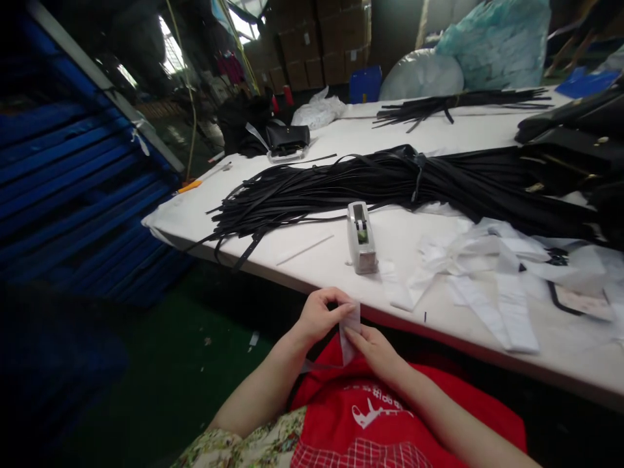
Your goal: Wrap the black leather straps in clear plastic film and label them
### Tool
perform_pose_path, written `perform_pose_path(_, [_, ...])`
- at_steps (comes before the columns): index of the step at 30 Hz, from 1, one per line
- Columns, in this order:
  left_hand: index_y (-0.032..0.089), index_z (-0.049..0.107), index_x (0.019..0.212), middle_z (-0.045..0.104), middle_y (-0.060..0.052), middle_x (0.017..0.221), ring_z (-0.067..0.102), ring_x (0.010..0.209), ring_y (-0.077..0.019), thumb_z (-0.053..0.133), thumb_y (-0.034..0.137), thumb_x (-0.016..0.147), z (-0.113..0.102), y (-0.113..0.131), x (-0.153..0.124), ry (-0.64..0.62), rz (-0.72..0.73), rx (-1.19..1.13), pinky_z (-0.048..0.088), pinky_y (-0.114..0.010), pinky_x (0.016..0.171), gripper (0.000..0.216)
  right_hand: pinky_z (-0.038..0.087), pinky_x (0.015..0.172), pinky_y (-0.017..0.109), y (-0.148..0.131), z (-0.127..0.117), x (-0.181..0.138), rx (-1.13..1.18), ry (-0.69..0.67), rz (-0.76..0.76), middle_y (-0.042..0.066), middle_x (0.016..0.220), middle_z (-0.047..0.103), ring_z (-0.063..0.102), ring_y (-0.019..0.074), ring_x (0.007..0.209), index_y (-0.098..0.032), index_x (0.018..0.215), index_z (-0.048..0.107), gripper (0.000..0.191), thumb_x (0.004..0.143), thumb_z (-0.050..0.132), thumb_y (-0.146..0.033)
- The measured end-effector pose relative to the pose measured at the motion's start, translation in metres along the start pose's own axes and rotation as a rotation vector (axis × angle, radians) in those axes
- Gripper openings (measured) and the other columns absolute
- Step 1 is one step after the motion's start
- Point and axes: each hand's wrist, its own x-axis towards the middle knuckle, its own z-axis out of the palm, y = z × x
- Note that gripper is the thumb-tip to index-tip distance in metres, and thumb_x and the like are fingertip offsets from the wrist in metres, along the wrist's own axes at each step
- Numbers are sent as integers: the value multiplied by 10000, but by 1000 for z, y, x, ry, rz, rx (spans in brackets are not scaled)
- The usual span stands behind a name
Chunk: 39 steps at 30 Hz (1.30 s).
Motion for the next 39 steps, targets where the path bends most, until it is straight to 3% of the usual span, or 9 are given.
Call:
perform_pose_path(5, [144,667,618,653,-24,622,554,592,-123,782,431,696,-1,5,0,62,-21,28,460,-240,587,318,478,863,407,2,-1,-1,-27,-26,-24,76,861,725,643,250,838,-138,877,707,539,762,644,-661])
perform_pose_path(14, [156,556,530,598,8,547,511,523,-102,866,411,583,10,11,-4,111,-118,-58,411,-229,527,405,441,676,317,2,-4,-8,-109,1,-83,36,719,658,556,189,678,-143,753,676,511,765,633,-652])
perform_pose_path(20, [135,719,833,712,-64,820,625,777,-182,781,446,707,8,4,-7,-85,-26,-17,494,-283,739,341,472,779,351,3,-7,-9,-82,20,-159,63,832,712,612,223,781,-141,841,720,469,842,594,-593])
perform_pose_path(22, [136,730,802,709,-66,805,621,775,-188,746,415,742,8,2,-9,-106,-24,41,488,-281,733,286,477,816,365,4,-8,-8,-85,18,-185,71,872,725,629,241,829,-142,869,730,461,864,574,-577])
perform_pose_path(25, [134,683,637,650,-36,666,565,645,-151,734,345,730,8,-2,-13,-39,-61,43,444,-250,628,236,483,831,373,6,-11,-4,-172,-5,-209,79,902,732,641,255,855,-140,893,739,430,892,552,-526])
perform_pose_path(29, [135,642,595,615,-14,628,522,602,-128,752,284,686,2,-6,-18,72,-82,67,404,-234,590,206,496,804,337,-4,-19,-2,-362,-7,-246,70,896,732,648,237,847,-158,919,724,306,889,564,-418])
perform_pose_path(34, [138,599,559,592,3,595,492,582,-118,790,282,641,-15,-15,-28,133,-142,172,382,-233,581,253,480,777,317,-45,-57,9,-506,207,-304,29,795,711,634,212,789,-205,850,726,239,873,592,-401])
perform_pose_path(37, [148,559,542,566,16,597,469,591,-114,800,275,619,-22,-22,-35,133,-177,250,357,-232,576,283,473,807,311,-84,-100,45,-318,426,-279,17,765,700,626,208,801,-208,812,735,139,795,717,-345])
perform_pose_path(39, [154,556,548,562,18,616,475,624,-124,812,300,605,-26,-28,-40,108,-200,282,361,-235,593,300,483,808,314,-113,-130,84,-207,528,-245,27,802,696,628,193,800,-186,857,721,116,827,704,-297])
